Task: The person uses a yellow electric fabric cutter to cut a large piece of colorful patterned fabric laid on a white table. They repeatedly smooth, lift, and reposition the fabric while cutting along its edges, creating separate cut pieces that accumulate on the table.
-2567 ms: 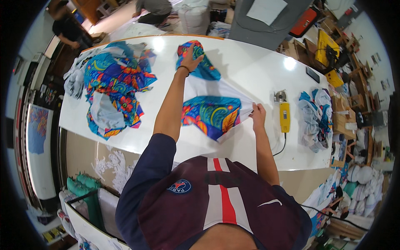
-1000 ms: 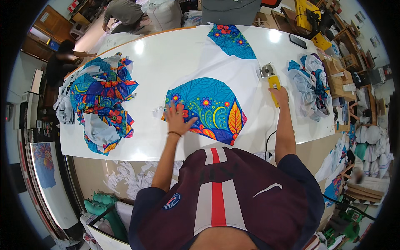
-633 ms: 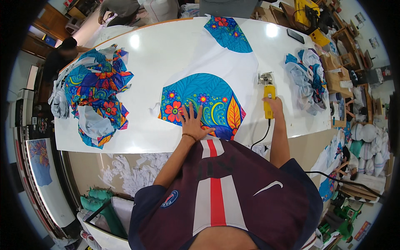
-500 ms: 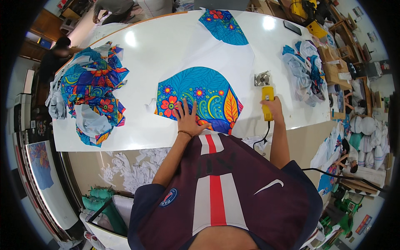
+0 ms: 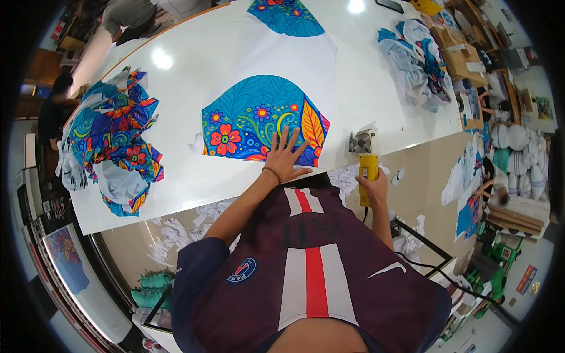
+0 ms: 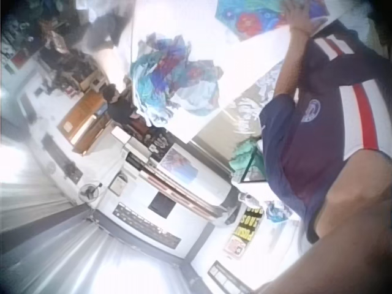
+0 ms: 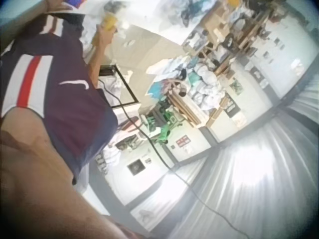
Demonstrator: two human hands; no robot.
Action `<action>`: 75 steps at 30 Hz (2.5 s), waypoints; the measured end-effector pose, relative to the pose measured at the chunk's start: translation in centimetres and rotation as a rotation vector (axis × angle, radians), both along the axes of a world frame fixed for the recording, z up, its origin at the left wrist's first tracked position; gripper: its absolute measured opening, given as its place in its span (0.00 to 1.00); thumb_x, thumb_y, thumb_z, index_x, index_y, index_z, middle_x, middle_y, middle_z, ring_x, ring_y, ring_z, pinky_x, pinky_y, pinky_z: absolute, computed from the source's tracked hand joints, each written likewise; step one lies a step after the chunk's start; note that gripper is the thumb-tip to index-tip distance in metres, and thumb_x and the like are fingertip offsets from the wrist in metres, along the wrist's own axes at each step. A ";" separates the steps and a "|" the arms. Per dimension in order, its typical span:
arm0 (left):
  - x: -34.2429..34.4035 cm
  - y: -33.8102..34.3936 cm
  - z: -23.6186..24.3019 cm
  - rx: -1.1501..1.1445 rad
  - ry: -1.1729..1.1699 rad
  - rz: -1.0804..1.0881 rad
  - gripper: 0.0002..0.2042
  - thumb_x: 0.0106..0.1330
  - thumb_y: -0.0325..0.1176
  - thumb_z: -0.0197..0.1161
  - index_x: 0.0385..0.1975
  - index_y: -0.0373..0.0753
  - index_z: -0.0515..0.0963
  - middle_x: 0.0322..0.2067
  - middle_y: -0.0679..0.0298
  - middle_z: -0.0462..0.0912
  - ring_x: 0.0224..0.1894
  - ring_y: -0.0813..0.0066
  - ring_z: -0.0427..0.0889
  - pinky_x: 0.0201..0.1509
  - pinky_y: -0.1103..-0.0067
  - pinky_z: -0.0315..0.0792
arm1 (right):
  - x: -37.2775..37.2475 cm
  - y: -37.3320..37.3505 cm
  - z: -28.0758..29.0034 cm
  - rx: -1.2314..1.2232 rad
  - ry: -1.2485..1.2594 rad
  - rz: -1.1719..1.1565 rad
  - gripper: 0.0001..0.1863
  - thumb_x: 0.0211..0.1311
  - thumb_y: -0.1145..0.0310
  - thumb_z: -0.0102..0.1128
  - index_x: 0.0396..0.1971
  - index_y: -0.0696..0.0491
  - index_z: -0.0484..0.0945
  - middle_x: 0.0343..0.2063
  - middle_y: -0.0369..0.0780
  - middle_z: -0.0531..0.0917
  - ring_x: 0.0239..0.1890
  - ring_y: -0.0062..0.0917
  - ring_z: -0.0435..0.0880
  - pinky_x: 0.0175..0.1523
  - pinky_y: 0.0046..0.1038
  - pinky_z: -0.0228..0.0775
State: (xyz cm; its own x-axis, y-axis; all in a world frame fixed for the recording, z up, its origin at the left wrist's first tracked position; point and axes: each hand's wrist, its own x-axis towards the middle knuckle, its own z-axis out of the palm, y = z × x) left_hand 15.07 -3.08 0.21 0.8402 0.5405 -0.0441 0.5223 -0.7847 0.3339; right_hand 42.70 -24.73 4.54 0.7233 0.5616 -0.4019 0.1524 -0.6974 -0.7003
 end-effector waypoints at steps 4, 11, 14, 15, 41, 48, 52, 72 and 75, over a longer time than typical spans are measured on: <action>2.8 -1.7 0.3 -0.010 0.025 -0.045 0.52 0.61 0.80 0.53 0.81 0.55 0.56 0.81 0.42 0.40 0.82 0.33 0.36 0.78 0.36 0.34 | -1.8 -2.7 0.0 -0.043 0.097 -0.058 0.32 0.43 0.63 0.83 0.48 0.61 0.81 0.39 0.44 0.88 0.40 0.32 0.88 0.47 0.34 0.79; 5.3 1.0 0.4 -0.075 -0.192 -0.003 0.45 0.67 0.70 0.58 0.77 0.46 0.63 0.80 0.41 0.46 0.81 0.32 0.40 0.79 0.38 0.37 | -3.9 -5.7 0.0 0.069 0.063 -0.146 0.32 0.43 0.65 0.82 0.49 0.62 0.80 0.39 0.46 0.86 0.40 0.36 0.86 0.48 0.36 0.78; 5.7 9.5 -0.6 -0.022 -0.249 0.176 0.44 0.70 0.69 0.56 0.76 0.41 0.64 0.79 0.41 0.52 0.81 0.34 0.44 0.79 0.39 0.41 | -4.4 -6.2 0.6 0.043 0.011 -0.098 0.32 0.44 0.65 0.82 0.49 0.62 0.79 0.40 0.47 0.86 0.41 0.37 0.87 0.49 0.37 0.78; 6.0 12.7 -0.8 0.012 -0.284 0.243 0.43 0.71 0.68 0.55 0.76 0.40 0.64 0.78 0.41 0.53 0.81 0.34 0.45 0.79 0.40 0.42 | -4.7 -6.2 0.8 0.015 0.020 -0.091 0.32 0.44 0.65 0.82 0.50 0.62 0.79 0.40 0.48 0.87 0.41 0.38 0.87 0.49 0.37 0.78; 3.9 16.3 -1.5 0.030 -0.190 0.286 0.42 0.70 0.58 0.64 0.79 0.46 0.59 0.80 0.43 0.48 0.81 0.34 0.42 0.81 0.43 0.41 | -8.5 -1.8 4.5 -0.273 -0.225 0.100 0.36 0.50 0.59 0.76 0.58 0.55 0.71 0.46 0.54 0.84 0.49 0.55 0.84 0.52 0.50 0.76; -6.2 2.5 0.5 0.057 -0.386 0.533 0.33 0.67 0.44 0.73 0.70 0.39 0.71 0.76 0.44 0.58 0.78 0.36 0.52 0.79 0.48 0.52 | -5.6 0.9 5.6 -0.414 -0.237 0.282 0.34 0.50 0.58 0.73 0.56 0.53 0.69 0.40 0.54 0.86 0.45 0.58 0.85 0.49 0.54 0.77; -8.1 0.8 -0.6 0.084 -0.439 0.572 0.31 0.66 0.40 0.73 0.69 0.39 0.73 0.76 0.46 0.60 0.77 0.37 0.54 0.78 0.49 0.54 | -4.1 2.1 5.1 -0.432 -0.283 0.354 0.36 0.49 0.58 0.75 0.57 0.53 0.69 0.39 0.56 0.87 0.44 0.58 0.86 0.47 0.54 0.78; -7.8 1.0 -2.0 0.135 -0.375 0.595 0.30 0.69 0.46 0.70 0.67 0.39 0.74 0.74 0.46 0.63 0.77 0.41 0.57 0.79 0.50 0.55 | -2.5 6.0 5.9 -0.433 -0.274 0.403 0.35 0.48 0.60 0.76 0.54 0.57 0.70 0.41 0.59 0.87 0.46 0.56 0.87 0.51 0.49 0.80; -7.8 1.1 -2.1 0.133 -0.379 0.597 0.30 0.68 0.46 0.70 0.67 0.39 0.74 0.74 0.46 0.63 0.77 0.41 0.57 0.79 0.50 0.54 | -2.7 6.5 6.0 -0.423 -0.277 0.396 0.34 0.48 0.60 0.76 0.53 0.57 0.70 0.40 0.59 0.87 0.45 0.56 0.88 0.50 0.49 0.80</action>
